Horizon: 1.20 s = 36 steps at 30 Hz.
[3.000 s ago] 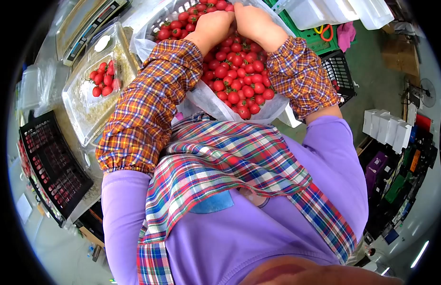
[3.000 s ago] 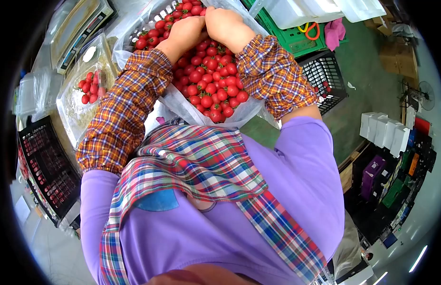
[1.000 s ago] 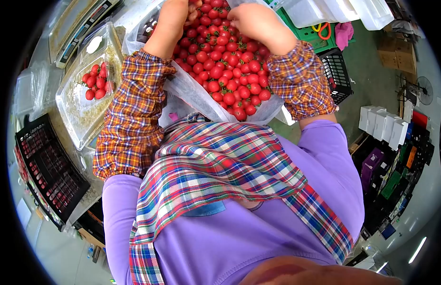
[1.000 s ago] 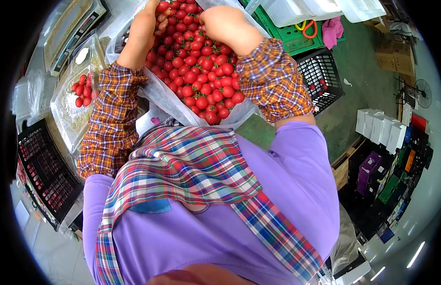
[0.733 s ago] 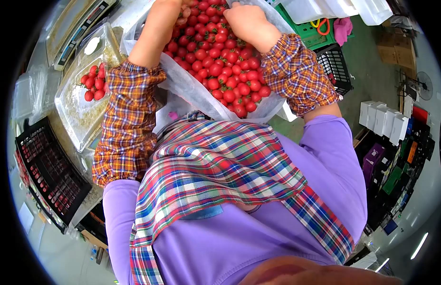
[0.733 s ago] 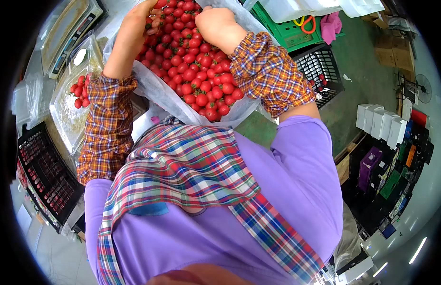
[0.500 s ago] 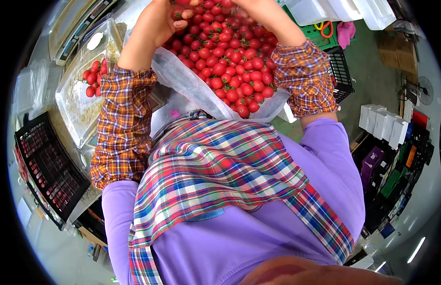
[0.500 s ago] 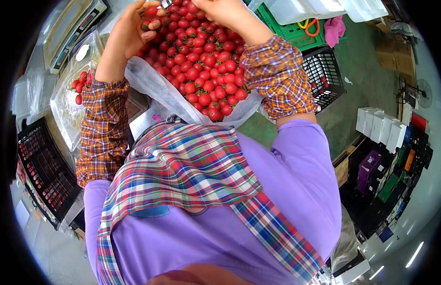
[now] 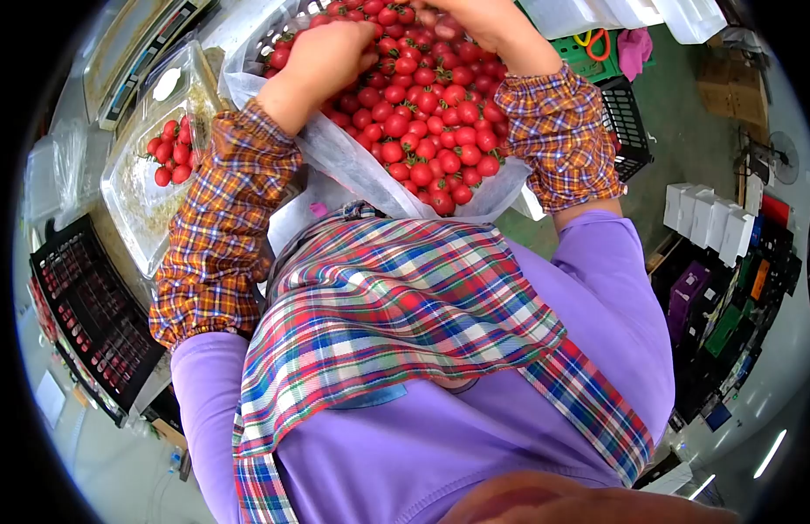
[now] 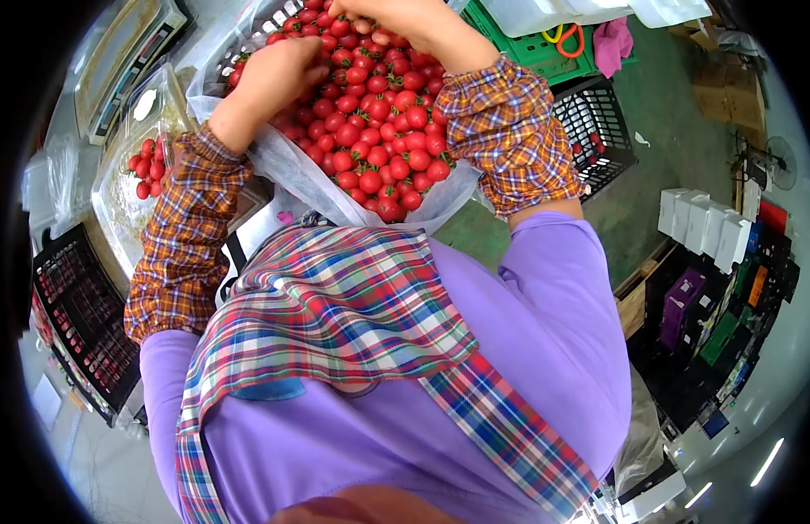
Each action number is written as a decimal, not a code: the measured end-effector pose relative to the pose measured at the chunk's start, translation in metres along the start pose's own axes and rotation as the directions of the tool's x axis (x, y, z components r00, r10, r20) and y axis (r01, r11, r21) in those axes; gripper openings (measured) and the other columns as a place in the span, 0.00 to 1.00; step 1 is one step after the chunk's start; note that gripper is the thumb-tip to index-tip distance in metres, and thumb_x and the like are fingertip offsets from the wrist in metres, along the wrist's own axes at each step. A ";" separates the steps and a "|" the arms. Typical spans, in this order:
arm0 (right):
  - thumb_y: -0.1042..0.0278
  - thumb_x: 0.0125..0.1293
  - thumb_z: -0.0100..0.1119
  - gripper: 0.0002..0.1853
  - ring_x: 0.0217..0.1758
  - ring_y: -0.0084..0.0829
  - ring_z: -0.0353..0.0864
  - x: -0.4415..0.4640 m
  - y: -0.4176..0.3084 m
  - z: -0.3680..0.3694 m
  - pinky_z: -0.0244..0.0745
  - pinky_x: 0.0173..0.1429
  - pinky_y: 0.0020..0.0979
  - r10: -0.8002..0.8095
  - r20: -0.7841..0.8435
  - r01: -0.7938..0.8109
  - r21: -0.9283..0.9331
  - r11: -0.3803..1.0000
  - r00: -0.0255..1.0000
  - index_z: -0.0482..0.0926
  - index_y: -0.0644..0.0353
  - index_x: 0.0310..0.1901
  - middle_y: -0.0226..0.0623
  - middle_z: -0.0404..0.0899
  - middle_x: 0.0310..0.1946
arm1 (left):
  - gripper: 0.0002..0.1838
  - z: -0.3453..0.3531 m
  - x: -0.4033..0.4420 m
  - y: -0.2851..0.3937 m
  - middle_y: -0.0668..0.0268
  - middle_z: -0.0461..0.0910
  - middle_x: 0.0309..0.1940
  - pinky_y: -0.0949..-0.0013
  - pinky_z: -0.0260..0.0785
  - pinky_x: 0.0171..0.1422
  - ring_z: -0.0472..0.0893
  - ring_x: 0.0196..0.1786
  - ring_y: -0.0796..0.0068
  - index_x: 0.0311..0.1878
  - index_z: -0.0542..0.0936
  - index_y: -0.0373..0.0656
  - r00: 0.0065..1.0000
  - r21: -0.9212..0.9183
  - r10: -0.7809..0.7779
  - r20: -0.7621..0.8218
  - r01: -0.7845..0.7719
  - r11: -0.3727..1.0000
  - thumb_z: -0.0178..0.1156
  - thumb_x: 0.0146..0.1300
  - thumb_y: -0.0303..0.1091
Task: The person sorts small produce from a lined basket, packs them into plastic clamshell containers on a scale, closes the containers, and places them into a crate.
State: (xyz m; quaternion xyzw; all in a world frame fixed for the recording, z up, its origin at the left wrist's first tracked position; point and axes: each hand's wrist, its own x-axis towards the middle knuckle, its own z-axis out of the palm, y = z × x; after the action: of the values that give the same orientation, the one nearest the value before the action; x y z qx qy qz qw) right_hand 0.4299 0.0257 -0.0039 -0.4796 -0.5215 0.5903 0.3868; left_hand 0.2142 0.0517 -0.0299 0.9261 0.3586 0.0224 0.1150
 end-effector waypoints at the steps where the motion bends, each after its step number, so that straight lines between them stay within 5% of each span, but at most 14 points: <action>1: 0.61 0.66 0.56 0.10 0.27 0.20 0.76 -0.006 -0.009 0.006 0.64 0.23 0.19 0.015 0.021 -0.012 -0.148 0.989 1.000 0.80 0.59 0.39 0.28 0.78 0.27 | 0.16 -0.010 0.001 0.002 0.55 0.81 0.32 0.57 0.72 0.40 0.81 0.38 0.53 0.47 0.79 0.45 0.998 -0.035 -0.064 -0.004 0.064 0.997 0.60 0.59 0.44; 3: 0.61 0.66 0.56 0.11 0.27 0.19 0.76 -0.020 -0.030 0.019 0.63 0.23 0.20 0.057 0.056 -0.028 -0.431 0.902 0.997 0.81 0.60 0.37 0.27 0.78 0.25 | 0.18 -0.014 -0.001 -0.013 0.65 0.78 0.24 0.64 0.68 0.29 0.75 0.25 0.70 0.44 0.80 0.41 0.955 -0.513 -0.293 0.037 0.270 0.815 0.54 0.65 0.47; 4: 0.64 0.64 0.57 0.12 0.28 0.21 0.77 -0.018 -0.018 0.016 0.62 0.22 0.20 -0.121 0.237 0.239 -0.566 0.789 0.964 0.79 0.62 0.44 0.32 0.79 0.30 | 0.18 -0.024 -0.006 -0.021 0.68 0.77 0.26 0.68 0.65 0.26 0.72 0.23 0.75 0.45 0.79 0.40 0.931 -0.746 -0.342 0.130 0.319 0.585 0.53 0.66 0.47; 5: 0.67 0.56 0.61 0.08 0.36 0.36 0.83 -0.016 0.005 0.017 0.77 0.39 0.36 -0.141 0.298 0.288 -0.537 0.793 0.944 0.84 0.58 0.36 0.38 0.83 0.33 | 0.18 -0.035 -0.011 -0.029 0.70 0.76 0.27 0.72 0.61 0.23 0.68 0.21 0.80 0.46 0.78 0.40 0.904 -0.892 -0.358 0.235 0.347 0.290 0.51 0.67 0.46; 8: 0.67 0.55 0.63 0.06 0.34 0.34 0.79 -0.032 0.014 0.029 0.73 0.40 0.33 0.083 0.507 0.336 -0.676 0.656 0.858 0.81 0.59 0.31 0.35 0.78 0.30 | 0.21 -0.038 -0.027 -0.063 0.66 0.76 0.35 0.80 0.57 0.21 0.65 0.22 0.83 0.55 0.70 0.35 0.954 -0.942 -0.100 0.282 0.256 -0.215 0.47 0.69 0.43; 12: 0.59 0.51 0.67 0.10 0.31 0.39 0.80 -0.058 0.004 0.056 0.73 0.34 0.40 0.219 0.417 0.307 -0.861 0.405 0.882 0.82 0.57 0.28 0.35 0.79 0.27 | 0.16 -0.087 -0.049 0.015 0.65 0.73 0.42 0.84 0.54 0.19 0.65 0.25 0.86 0.51 0.69 0.38 0.909 -0.905 -0.308 0.280 0.143 -0.401 0.45 0.72 0.42; 15: 0.56 0.49 0.69 0.12 0.27 0.40 0.80 -0.071 0.013 0.074 0.72 0.30 0.43 0.284 0.353 0.302 -0.930 0.209 0.891 0.82 0.56 0.26 0.37 0.79 0.24 | 0.15 -0.060 -0.047 -0.032 0.69 0.70 0.34 0.85 0.52 0.18 0.63 0.24 0.86 0.50 0.70 0.38 0.958 -0.874 -0.048 0.283 0.237 -0.425 0.46 0.73 0.41; 20: 0.60 0.55 0.62 0.12 0.25 0.36 0.78 -0.065 0.002 0.056 0.71 0.29 0.37 0.202 0.379 0.245 -0.840 0.484 0.903 0.80 0.61 0.25 0.39 0.77 0.20 | 0.14 -0.059 -0.051 -0.028 0.72 0.65 0.28 0.85 0.50 0.17 0.62 0.23 0.86 0.45 0.70 0.39 0.962 -0.877 -0.001 0.274 0.249 -0.412 0.45 0.73 0.42; 21: 0.56 0.57 0.61 0.14 0.23 0.32 0.77 -0.058 0.007 0.042 0.71 0.29 0.35 0.025 0.438 0.278 -0.612 0.741 0.898 0.82 0.59 0.28 0.38 0.78 0.20 | 0.15 -0.059 -0.052 -0.031 0.72 0.65 0.27 0.85 0.50 0.17 0.63 0.23 0.86 0.44 0.70 0.39 0.967 -0.882 -0.009 0.255 0.229 -0.412 0.46 0.73 0.43; 23: 0.53 0.58 0.63 0.15 0.22 0.29 0.75 -0.062 -0.026 0.026 0.69 0.29 0.33 0.162 0.320 -0.086 -0.239 0.967 0.933 0.80 0.59 0.29 0.36 0.76 0.19 | 0.15 -0.063 -0.053 -0.029 0.72 0.65 0.26 0.85 0.50 0.17 0.63 0.23 0.86 0.42 0.71 0.39 0.968 -0.889 -0.015 0.251 0.224 -0.399 0.46 0.72 0.44; 26: 0.69 0.62 0.56 0.25 0.28 0.27 0.76 -0.057 -0.033 0.004 0.62 0.20 0.18 -0.164 0.495 -0.158 0.544 0.824 0.853 0.65 0.64 0.60 0.46 0.76 0.45 | 0.15 -0.077 -0.050 -0.022 0.74 0.65 0.23 0.84 0.52 0.18 0.64 0.20 0.87 0.40 0.73 0.40 0.935 -0.875 0.026 0.354 0.341 -0.343 0.51 0.68 0.45; 29: 0.65 0.68 0.53 0.20 0.28 0.27 0.74 -0.059 -0.036 0.004 0.61 0.21 0.16 -0.165 0.394 -0.198 0.728 0.656 0.904 0.67 0.63 0.59 0.43 0.75 0.46 | 0.13 -0.076 -0.043 0.012 0.75 0.70 0.21 0.81 0.54 0.19 0.67 0.20 0.89 0.38 0.76 0.42 0.856 -0.785 -0.297 0.423 0.510 0.351 0.54 0.66 0.43; 32: 0.62 0.71 0.50 0.16 0.29 0.27 0.74 -0.044 -0.006 -0.007 0.62 0.21 0.17 -0.129 0.376 -0.220 0.752 0.622 0.918 0.70 0.61 0.54 0.40 0.76 0.44 | 0.10 -0.036 -0.042 0.018 0.67 0.80 0.25 0.70 0.70 0.30 0.79 0.26 0.73 0.35 0.81 0.42 0.944 -0.564 -0.027 0.329 0.219 0.797 0.62 0.59 0.39; 36: 0.60 0.71 0.50 0.12 0.31 0.26 0.75 -0.052 -0.022 -0.001 0.65 0.22 0.18 -0.010 0.138 -0.082 0.648 0.757 0.990 0.73 0.59 0.48 0.38 0.77 0.41 | 0.08 -0.006 -0.047 0.040 0.60 0.82 0.32 0.59 0.74 0.38 0.81 0.39 0.56 0.36 0.82 0.44 0.914 -0.097 0.182 0.363 -0.158 0.983 0.63 0.51 0.31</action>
State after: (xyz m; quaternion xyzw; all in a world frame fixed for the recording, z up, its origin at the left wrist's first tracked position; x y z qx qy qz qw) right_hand 0.4426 -0.0205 0.0268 -0.2848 -0.2988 0.7726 0.4824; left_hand 0.2048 -0.0068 -0.0129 0.9370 0.2477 -0.1311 0.2084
